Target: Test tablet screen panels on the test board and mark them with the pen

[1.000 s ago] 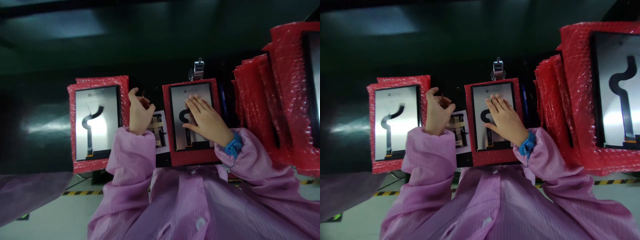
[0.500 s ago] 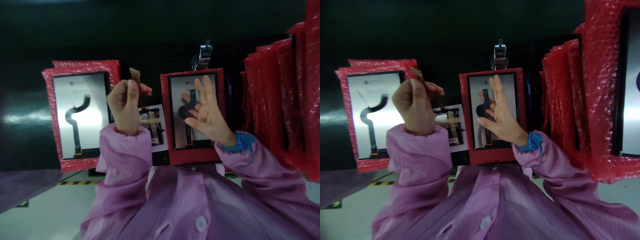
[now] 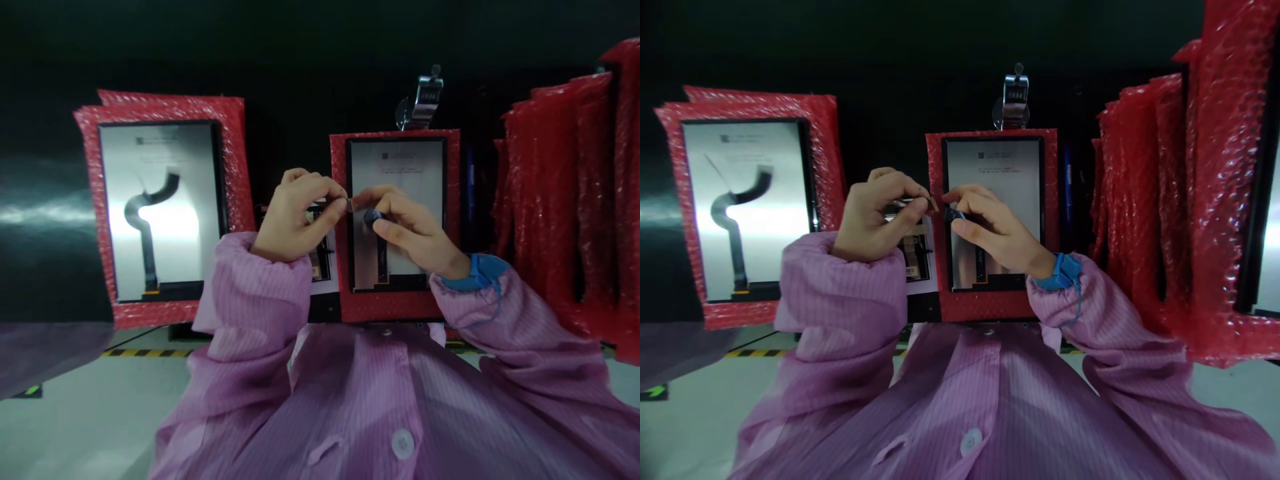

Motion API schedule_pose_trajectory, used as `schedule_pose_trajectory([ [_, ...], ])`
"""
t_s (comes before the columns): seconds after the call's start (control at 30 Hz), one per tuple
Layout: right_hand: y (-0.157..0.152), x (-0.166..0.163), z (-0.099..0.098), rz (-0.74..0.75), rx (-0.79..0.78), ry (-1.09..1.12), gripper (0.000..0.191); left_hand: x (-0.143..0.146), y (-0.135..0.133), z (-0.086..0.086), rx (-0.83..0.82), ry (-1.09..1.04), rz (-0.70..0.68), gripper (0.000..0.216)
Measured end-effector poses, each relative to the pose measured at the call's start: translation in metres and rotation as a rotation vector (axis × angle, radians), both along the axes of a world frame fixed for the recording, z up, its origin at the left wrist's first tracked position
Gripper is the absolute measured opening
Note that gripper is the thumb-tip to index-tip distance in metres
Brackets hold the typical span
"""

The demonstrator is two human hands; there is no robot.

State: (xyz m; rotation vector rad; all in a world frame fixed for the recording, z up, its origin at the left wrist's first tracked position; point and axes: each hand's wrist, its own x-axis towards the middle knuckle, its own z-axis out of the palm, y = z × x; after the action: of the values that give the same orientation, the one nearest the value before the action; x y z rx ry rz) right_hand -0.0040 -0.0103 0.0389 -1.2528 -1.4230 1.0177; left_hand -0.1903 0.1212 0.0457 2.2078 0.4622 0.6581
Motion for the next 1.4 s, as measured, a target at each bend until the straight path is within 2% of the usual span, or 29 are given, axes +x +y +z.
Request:
schedule_pose_trajectory([
  [0.13, 0.003, 0.001, 0.0, -0.012, 0.157, -0.303, 0.022, 0.001, -0.003, 0.004, 0.135, 0.143, -0.026, 0.012],
  [0.33, 0.006, -0.001, 0.001, -0.023, 0.194, -0.438, 0.022, 0.003, -0.009, 0.01, 0.155, 0.305, -0.009, 0.016],
  [0.77, 0.008, -0.003, -0.002, -0.026, 0.227, -0.509, 0.018, 0.005, -0.01, 0.01, 0.146, 0.28, -0.04, 0.015],
  [1.13, 0.009, -0.002, -0.004, -0.014, 0.135, -0.505, 0.022, 0.004, -0.009, 0.007, 0.154, 0.329, -0.001, 0.018],
  [1.4, 0.007, 0.003, -0.003, 0.012, 0.113, -0.485, 0.024, 0.001, -0.008, 0.007, 0.108, 0.331, -0.029, 0.018],
])
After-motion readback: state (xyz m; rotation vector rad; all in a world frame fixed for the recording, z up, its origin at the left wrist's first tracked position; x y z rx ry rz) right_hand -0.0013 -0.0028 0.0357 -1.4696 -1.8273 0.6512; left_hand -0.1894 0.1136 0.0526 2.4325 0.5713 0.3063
